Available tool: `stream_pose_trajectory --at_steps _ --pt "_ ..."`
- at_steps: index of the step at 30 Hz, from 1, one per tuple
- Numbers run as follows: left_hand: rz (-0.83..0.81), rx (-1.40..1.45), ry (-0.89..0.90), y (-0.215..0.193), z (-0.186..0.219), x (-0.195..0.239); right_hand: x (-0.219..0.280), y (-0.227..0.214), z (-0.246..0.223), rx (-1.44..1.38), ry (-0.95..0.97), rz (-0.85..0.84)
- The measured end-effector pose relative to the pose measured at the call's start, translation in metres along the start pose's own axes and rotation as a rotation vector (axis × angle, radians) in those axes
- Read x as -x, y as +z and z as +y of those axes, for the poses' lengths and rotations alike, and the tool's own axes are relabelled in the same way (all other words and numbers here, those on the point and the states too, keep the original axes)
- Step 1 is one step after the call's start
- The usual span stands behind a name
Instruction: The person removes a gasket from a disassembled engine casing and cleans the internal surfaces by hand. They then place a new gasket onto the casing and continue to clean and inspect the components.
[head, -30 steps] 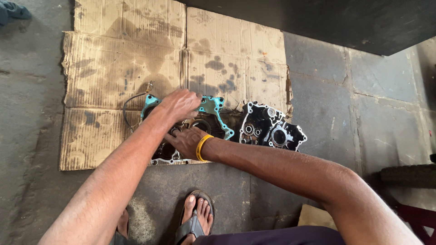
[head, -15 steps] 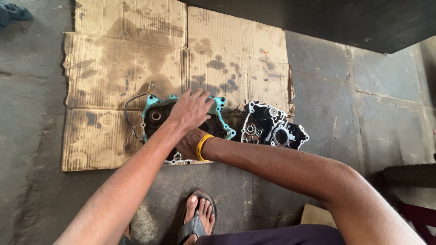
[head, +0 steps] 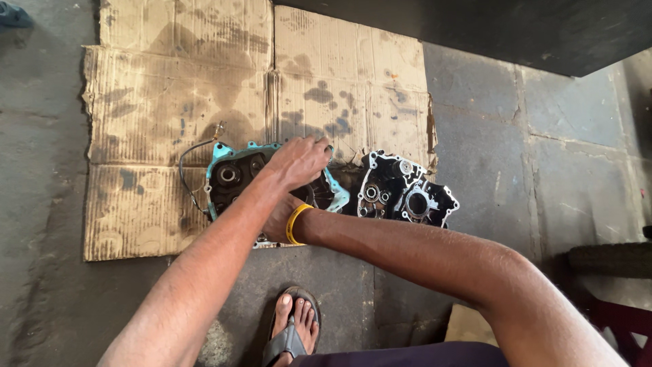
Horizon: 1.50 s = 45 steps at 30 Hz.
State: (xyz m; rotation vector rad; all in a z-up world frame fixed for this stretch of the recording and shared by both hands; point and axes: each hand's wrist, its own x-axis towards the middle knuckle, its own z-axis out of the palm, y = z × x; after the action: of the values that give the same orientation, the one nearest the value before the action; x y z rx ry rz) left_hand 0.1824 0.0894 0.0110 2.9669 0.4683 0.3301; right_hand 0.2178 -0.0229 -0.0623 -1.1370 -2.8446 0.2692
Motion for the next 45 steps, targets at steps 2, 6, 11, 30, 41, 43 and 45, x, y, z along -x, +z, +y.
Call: stream_pose_trajectory --at_steps 2,6,11,30,41,43,45 --pt "0.008 0.066 -0.004 0.001 -0.004 0.001 -0.004 -0.006 -0.002 0.014 0.014 -0.034" --pt "0.041 0.053 -0.014 0.005 -0.004 0.001 -0.009 -0.019 -0.006 0.063 -0.005 -0.096" --pt "0.070 0.043 -0.008 0.018 -0.001 0.005 -0.006 -0.029 -0.009 0.005 0.048 -0.109" --pt "0.267 0.456 -0.117 0.022 -0.016 0.020 -0.005 -0.014 -0.006 0.072 0.077 -0.194" --pt "0.341 0.845 -0.526 0.010 -0.009 0.046 -0.020 -0.042 -0.014 -0.032 0.268 -0.584" --pt "0.472 0.840 -0.506 0.005 -0.006 0.054 -0.025 -0.050 -0.018 -0.003 0.224 -0.540" --pt "0.581 1.016 -0.649 -0.003 -0.009 0.053 -0.027 -0.059 -0.017 0.052 0.149 -0.454"
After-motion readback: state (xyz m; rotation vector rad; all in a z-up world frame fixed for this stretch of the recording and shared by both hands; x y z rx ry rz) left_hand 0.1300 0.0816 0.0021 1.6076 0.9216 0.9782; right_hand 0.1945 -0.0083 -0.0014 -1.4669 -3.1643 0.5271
